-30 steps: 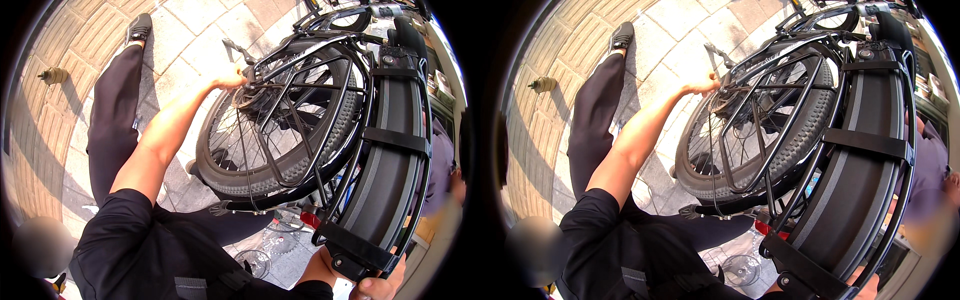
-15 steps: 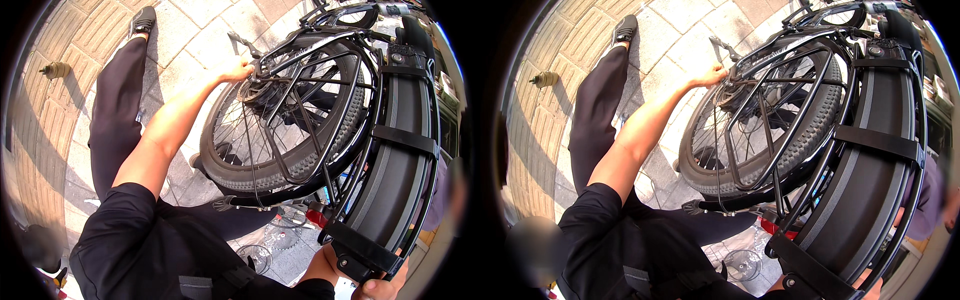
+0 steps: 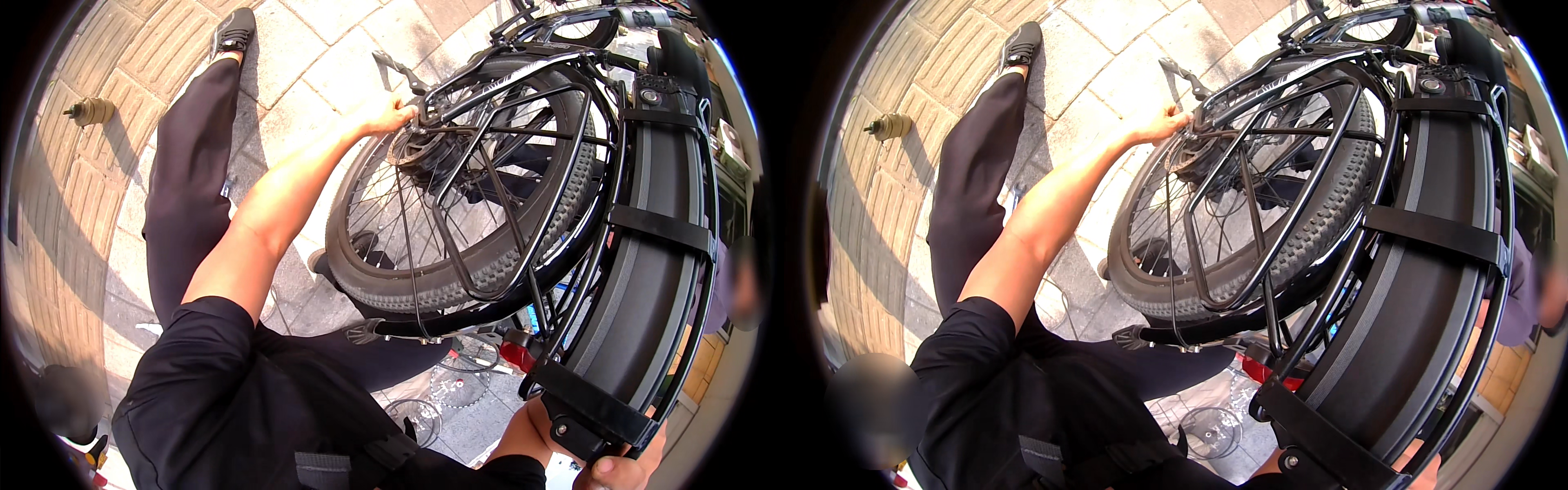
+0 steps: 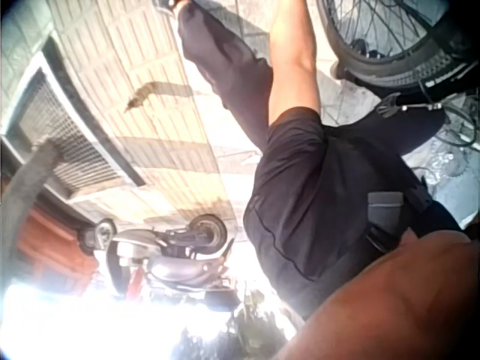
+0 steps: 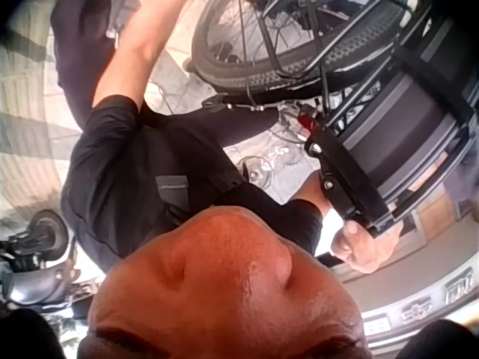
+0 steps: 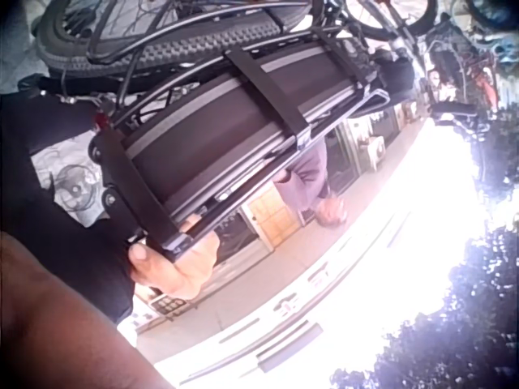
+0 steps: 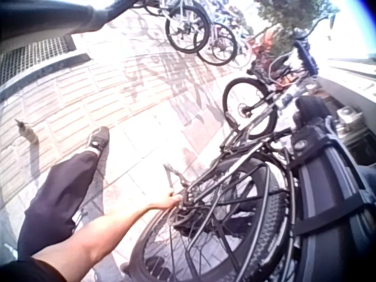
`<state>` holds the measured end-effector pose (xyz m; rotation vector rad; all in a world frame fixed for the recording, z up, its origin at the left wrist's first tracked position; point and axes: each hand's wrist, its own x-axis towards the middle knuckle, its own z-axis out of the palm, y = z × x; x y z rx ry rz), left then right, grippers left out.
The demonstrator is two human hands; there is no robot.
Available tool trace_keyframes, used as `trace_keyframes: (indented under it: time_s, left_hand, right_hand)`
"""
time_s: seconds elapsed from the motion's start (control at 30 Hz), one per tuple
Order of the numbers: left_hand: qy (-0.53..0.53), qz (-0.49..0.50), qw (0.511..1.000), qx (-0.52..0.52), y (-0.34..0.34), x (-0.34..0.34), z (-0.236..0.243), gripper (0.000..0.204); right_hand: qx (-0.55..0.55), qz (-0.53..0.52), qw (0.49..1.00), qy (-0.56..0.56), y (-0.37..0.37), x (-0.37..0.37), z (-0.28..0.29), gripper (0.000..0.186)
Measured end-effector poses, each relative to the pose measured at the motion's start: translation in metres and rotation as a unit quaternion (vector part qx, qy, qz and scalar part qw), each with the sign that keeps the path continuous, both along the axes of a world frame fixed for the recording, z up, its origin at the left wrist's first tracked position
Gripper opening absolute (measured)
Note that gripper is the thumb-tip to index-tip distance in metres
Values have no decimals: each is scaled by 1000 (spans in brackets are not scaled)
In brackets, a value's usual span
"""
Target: The person carries a bicycle tire out of a shop, places it on the ground, then uses a wrench to loosen and tighten the rear axle nuts of an electric bicycle. The person also adjusts the rear rack and checks the wheel alignment.
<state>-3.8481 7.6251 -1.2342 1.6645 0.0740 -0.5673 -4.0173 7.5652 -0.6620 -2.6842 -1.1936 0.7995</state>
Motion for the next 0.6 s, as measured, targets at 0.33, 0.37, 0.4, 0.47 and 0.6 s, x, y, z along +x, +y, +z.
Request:
trace_keyframes:
  time_s: [0.33, 0.37, 0.4, 0.47, 0.6]
  left_hand:
    - [53, -58, 997, -11, 7, 3, -7, 55]
    - [67, -37, 997, -11, 0, 5, -15, 63]
    - [57, -36, 998, 8, -2, 5, -15, 62]
    - [38, -33, 998, 45, -4, 3, -15, 60]
    - [13, 14, 991, -133, 6, -2, -14, 39]
  right_hand:
    - [16, -46, 998, 43, 1, -1, 4, 44]
    - [22, -46, 998, 38, 2, 2, 1, 44]
    - [-30, -144, 985, 87, 5, 1, 7, 45]
    - [-82, -229, 962, 127, 7, -1, 20, 47]
    - [34, 24, 999, -25, -13, 0, 1, 50]
